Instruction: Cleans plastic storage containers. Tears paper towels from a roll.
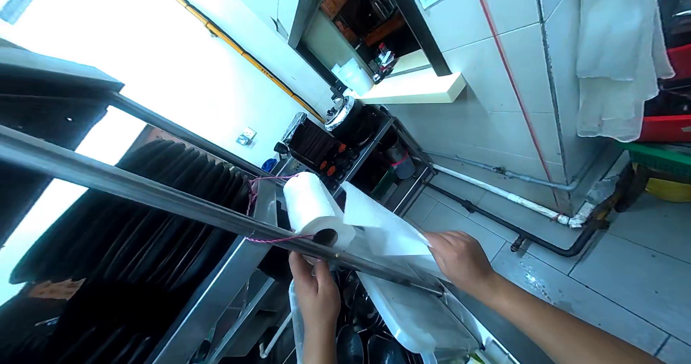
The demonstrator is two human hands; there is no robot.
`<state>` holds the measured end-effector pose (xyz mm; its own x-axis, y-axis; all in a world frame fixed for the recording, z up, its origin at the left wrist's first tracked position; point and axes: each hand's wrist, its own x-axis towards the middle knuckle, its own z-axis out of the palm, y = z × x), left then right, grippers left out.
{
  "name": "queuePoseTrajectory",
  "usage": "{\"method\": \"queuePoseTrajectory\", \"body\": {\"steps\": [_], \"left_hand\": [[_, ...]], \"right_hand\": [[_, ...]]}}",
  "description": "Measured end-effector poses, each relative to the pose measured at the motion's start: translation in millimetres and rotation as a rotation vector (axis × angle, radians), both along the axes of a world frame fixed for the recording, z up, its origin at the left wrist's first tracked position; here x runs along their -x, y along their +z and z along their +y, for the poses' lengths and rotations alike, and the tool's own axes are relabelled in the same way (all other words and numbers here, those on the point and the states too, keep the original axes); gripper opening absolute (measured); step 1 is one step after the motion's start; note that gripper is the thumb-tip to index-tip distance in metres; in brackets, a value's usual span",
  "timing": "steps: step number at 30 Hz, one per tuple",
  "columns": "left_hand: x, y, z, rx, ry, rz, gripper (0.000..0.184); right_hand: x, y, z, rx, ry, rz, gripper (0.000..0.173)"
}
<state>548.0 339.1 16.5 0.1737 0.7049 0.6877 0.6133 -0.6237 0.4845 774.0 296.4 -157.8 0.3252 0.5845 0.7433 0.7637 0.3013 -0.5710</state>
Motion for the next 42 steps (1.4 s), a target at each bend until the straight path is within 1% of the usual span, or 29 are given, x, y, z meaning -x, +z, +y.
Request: {"method": "queuePoseTrajectory", "body": {"steps": [3, 5, 7, 8, 9, 10, 11, 12, 13, 14, 15, 17, 19, 21, 22, 24, 26, 28, 29, 30, 31, 32, 33, 35, 37, 39, 40, 42], "left_hand": [[-1, -4, 1, 0.009, 0.008, 0.0, 0.056], [-3, -5, -3, 0.025, 0.058, -0.005, 0.059], [-7, -5, -16, 0.012, 0.105, -0.041, 0.067], [-10, -6, -30, -0.02, 0.136, -0.059, 0.071], [-13, -10, -48, -0.079, 0.166, -0.057, 0.069], [-19, -16, -72, -0.134, 0.179, -0.042, 0.064], [-27, -25, -100, -0.161, 0.152, -0.013, 0.053], [-38, -39, -130, -0.139, 0.081, 0.019, 0.039], [-51, -56, -159, -0.081, -0.009, 0.071, 0.024], [-66, -74, -185, -0.007, -0.111, 0.141, 0.016], [-83, -95, -205, 0.062, -0.201, 0.202, 0.015], [-108, -136, -231, 0.152, -0.262, 0.282, 0.025], [-119, -167, -245, 0.182, -0.235, 0.309, 0.037], [-126, -179, -256, 0.189, -0.188, 0.299, 0.043], [-129, -182, -259, 0.178, -0.17, 0.276, 0.041], [-129, -186, -265, 0.149, -0.162, 0.234, 0.026], [-125, -185, -271, 0.142, -0.191, 0.227, 0.02], [-119, -175, -277, 0.177, -0.26, 0.25, 0.017], [-115, -167, -280, 0.204, -0.302, 0.282, 0.017], [-111, -158, -284, 0.234, -0.337, 0.326, 0.017], [-108, -149, -287, 0.261, -0.369, 0.369, 0.018], [-105, -138, -290, 0.281, -0.395, 0.41, 0.019], [-102, -128, -293, 0.29, -0.413, 0.444, 0.019], [-99, -108, -297, 0.287, -0.441, 0.479, 0.02], [-96, -87, -298, 0.286, -0.467, 0.489, 0.021], [-93, -67, -295, 0.285, -0.479, 0.492, 0.021], [-90, -57, -293, 0.28, -0.483, 0.484, 0.02], [-85, -38, -286, 0.255, -0.489, 0.451, 0.02]], "right_hand": [[-11, -26, -22, 0.071, -0.014, 0.052, 0.029], [-24, -36, -43, 0.128, 0.026, 0.17, 0.032], [-40, -38, -68, 0.191, 0.073, 0.354, 0.034], [-49, -36, -82, 0.234, 0.098, 0.471, 0.034], [-59, -30, -96, 0.292, 0.125, 0.596, 0.031], [-69, -24, -109, 0.357, 0.146, 0.715, 0.029], [-79, -19, -121, 0.415, 0.161, 0.82, 0.027], [-87, -13, -132, 0.456, 0.177, 0.922, 0.024], [-93, -7, -144, 0.493, 0.194, 1.03, 0.022], [-98, 1, -156, 0.53, 0.215, 1.13, 0.021], [-102, 9, -168, 0.567, 0.243, 1.206, 0.021], [-105, 23, -191, 0.617, 0.308, 1.286, 0.022], [-105, 35, -217, 0.669, 0.366, 1.315, 0.023], [-104, 46, -241, 0.709, 0.397, 1.321, 0.023], [-104, 50, -251, 0.71, 0.411, 1.332, 0.024], [-105, 54, -270, 0.694, 0.441, 1.351, 0.024], [-112, 53, -284, 0.673, 0.449, 1.303, 0.023], [-122, 48, -296, 0.654, 0.392, 1.119, 0.023], [-127, 44, -302, 0.638, 0.299, 0.939, 0.024], [-132, 41, -309, 0.628, 0.176, 0.691, 0.031], [-139, 42, -317, 0.622, 0.077, 0.421, 0.042], [-145, 46, -326, 0.593, 0.035, 0.186, 0.053], [-149, 54, -335, 0.548, 0.069, 0.012, 0.058], [-153, 74, -350, 0.472, 0.267, -0.216, 0.061], [-154, 92, -359, 0.445, 0.509, -0.295, 0.065], [-158, 105, -360, 0.476, 0.684, -0.293, 0.071], [-161, 111, -359, 0.488, 0.719, -0.281, 0.071], [-165, 118, -354, 0.513, 0.705, -0.255, 0.063]]}}
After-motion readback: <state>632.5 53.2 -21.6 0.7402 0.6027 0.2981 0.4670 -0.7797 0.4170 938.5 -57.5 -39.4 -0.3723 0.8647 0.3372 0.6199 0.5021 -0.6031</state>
